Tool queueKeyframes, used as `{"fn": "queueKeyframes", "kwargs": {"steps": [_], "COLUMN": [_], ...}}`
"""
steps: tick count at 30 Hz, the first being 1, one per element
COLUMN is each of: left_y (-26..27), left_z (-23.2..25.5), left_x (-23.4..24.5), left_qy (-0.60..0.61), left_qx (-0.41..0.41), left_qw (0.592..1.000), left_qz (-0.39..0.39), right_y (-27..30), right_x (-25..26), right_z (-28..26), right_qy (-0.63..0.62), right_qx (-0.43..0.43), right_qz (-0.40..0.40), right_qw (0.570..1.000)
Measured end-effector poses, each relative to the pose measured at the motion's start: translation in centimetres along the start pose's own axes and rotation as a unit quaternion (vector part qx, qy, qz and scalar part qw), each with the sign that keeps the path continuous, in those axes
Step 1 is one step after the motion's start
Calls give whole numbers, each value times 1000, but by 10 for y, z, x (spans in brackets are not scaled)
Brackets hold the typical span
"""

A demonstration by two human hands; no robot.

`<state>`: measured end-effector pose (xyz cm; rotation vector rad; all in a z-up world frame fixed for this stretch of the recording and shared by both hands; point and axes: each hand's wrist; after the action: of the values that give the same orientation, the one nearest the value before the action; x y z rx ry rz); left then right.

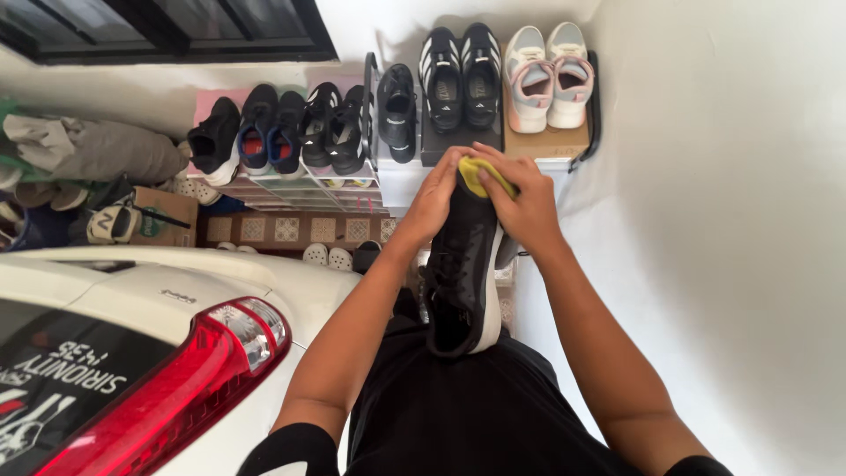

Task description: The person wipes the exterior of a black sneaker with a yellow cloth, focusing on the sole and upper sections. They then place the shoe back on a shelf and pick up a blue sneaker to repeat the wiping process.

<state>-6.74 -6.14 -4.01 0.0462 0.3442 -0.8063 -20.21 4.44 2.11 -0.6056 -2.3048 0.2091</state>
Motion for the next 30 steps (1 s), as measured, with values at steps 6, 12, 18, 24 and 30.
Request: {"fn": "queueKeyframes", "kwargs": {"steps": [6,12,18,24,30], "left_y": [15,23,21,5,11], "left_z": [-4,11,17,1,-9], "left_x": [2,1,-3,-19,-15], "left_qy": [-18,-37,26,56,73], "left_qx": [21,36,88,27,43], "left_qw": [1000,995,989,997,995], "left_qz": [16,84,114,51,60], "right_y": [24,86,94,21,51], "right_x": [-14,-5,14,18,4], "right_z": [4,19,4,-20,0], "right_qy": [-33,-60,22,31,29], "right_qx": [-90,-31,-91,-11,14], "right_qz": [-21,-45,-64,89,78], "right_qw": [995,997,994,996,996]}}
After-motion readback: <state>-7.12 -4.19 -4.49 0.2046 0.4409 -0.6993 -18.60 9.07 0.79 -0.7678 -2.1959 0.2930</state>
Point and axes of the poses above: each hand's wrist, its own y-axis away from the middle knuckle, its own x-axis out of the back of the hand, z = x × y, and after that the axes turned 12 degrees about y, right-handed
